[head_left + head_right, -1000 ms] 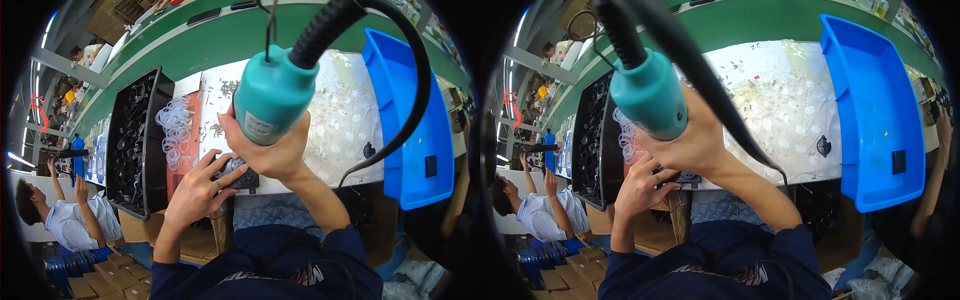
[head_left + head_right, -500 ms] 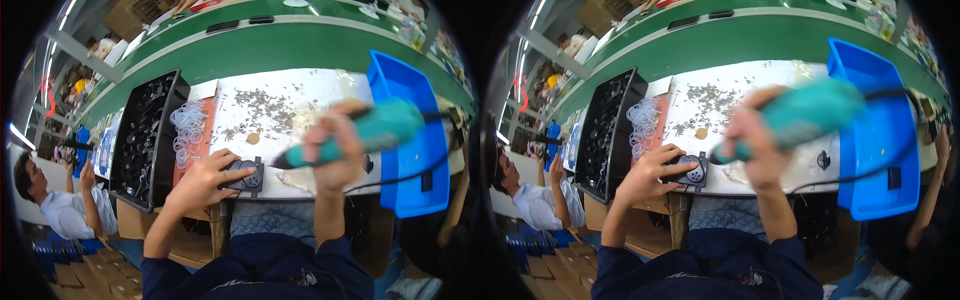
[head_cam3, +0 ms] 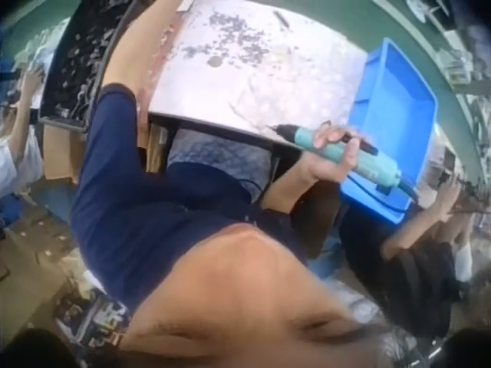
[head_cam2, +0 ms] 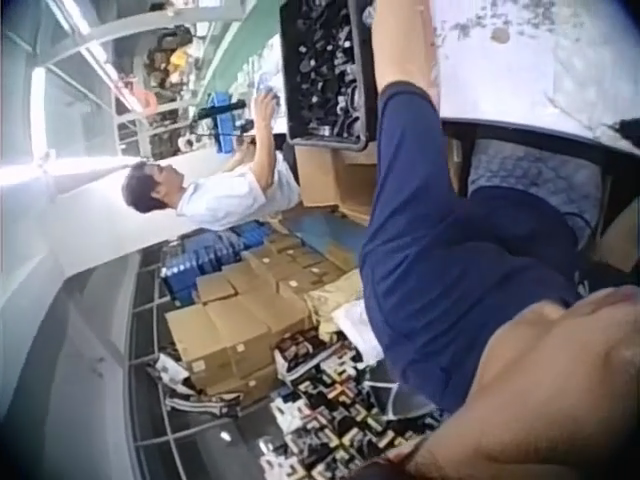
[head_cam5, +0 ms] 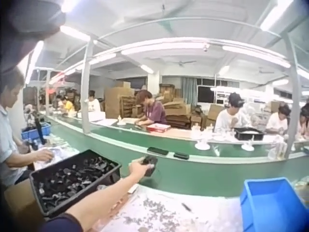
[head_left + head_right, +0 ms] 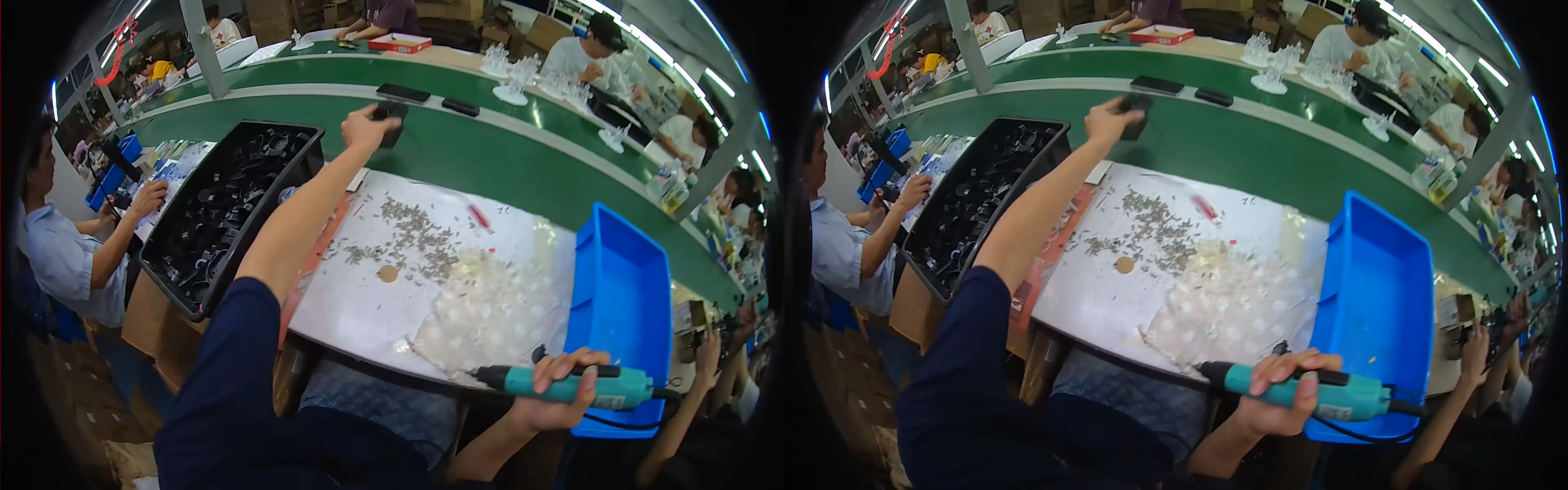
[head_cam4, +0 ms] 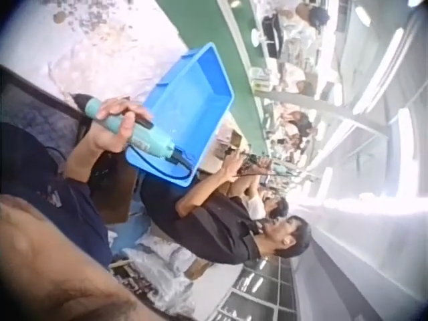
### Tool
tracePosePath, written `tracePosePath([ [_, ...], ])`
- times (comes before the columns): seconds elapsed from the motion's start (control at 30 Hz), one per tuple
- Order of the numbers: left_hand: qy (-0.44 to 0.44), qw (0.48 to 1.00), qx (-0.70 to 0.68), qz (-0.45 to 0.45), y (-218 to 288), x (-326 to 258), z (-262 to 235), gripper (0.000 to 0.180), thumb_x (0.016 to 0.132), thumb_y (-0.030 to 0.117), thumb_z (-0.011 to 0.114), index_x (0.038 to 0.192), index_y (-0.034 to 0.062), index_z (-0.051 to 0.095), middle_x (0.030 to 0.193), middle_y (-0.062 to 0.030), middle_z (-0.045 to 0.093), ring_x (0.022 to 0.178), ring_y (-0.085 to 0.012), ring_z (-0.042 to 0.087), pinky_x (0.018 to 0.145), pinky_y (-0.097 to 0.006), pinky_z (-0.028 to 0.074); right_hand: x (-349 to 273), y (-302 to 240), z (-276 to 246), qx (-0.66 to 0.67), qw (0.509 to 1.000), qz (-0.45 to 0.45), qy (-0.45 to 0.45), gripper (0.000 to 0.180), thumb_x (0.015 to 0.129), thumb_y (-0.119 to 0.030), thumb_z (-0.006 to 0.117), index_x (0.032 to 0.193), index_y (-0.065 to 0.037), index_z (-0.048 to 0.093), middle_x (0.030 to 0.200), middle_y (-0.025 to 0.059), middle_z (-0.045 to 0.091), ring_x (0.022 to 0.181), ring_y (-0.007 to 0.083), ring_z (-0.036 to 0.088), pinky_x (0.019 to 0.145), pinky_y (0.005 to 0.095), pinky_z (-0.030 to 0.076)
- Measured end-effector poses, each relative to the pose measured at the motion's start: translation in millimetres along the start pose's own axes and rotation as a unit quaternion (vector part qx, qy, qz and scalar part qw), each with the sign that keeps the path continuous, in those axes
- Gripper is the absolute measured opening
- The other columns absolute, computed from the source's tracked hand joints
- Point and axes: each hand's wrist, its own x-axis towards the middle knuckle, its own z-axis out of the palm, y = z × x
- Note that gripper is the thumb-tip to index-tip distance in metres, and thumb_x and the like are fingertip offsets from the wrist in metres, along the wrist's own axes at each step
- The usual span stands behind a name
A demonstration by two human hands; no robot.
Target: Assembling various small lighting components and housings using an electric screwdriver at a factory workbench.
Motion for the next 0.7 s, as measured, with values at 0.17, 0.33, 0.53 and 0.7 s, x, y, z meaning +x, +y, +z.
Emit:
tracePosePath([
  [0.17, -0.058, 0.972, 0.201, 0.104, 19.1, 15.3, -2.0, 0.05, 0.074, 0.046, 0.07, 0.115, 0.0172, 0.066, 0.112, -0.0148, 0.065, 0.107, -0.0328, 0.06, 0.093, -0.041, 0.046, -11.1, -1.9, -2.5, -0.068, 0.995, 0.003, -0.074, 0.018, 0.09, -0.021, 0.048, 0.099, -0.005, 0.045, 0.072, 0.0067, 0.05, 0.04, 0.0118, 0.042, 0.039, 0.0223, 0.037],
  [0.33, -0.157, 0.9, -0.037, 0.404, 120.8, 14.3, -191.9, 0.09, 0.073, 0.043, 0.08, 0.145, 0.0152, 0.034, 0.13, -0.0155, 0.056, 0.094, -0.0269, 0.064, 0.08, -0.027, 0.051, -7.0, 10.5, 11.7, -0.091, 0.99, 0.002, -0.111, 0.018, 0.092, -0.021, 0.049, 0.099, -0.004, 0.048, 0.072, 0.006, 0.05, 0.044, 0.011, 0.042, 0.043, 0.0221, 0.035],
  [0.53, 0.372, 0.865, 0.091, 0.326, -2.9, -198.9, -466.0, 0.026, 0.095, 0.026, 0.049, 0.091, 0.0039, 0.062, 0.081, -0.0063, 0.065, 0.067, -0.0158, 0.059, 0.06, -0.028, 0.047, 18.2, 32.6, -5.6, -0.086, 0.989, 0.003, -0.124, 0.022, 0.092, -0.023, 0.052, 0.1, -0.002, 0.054, 0.078, 0.0077, 0.054, 0.061, 0.0128, 0.046, 0.054, 0.0247, 0.037],
  [0.7, 0.412, 0.881, -0.004, -0.235, -218.0, -341.5, -436.2, 0.04, 0.099, 0.026, 0.038, 0.091, 0.0015, 0.068, 0.07, -0.0065, 0.065, 0.063, -0.0115, 0.059, 0.057, -0.024, 0.044, 8.9, 55.2, 29.9, -0.311, 0.942, -0.105, -0.073, 0.032, 0.088, -0.041, 0.055, 0.084, -0.009, 0.059, 0.07, 0.0044, 0.05, 0.056, 0.0131, 0.049, 0.044, 0.0261, 0.037],
])
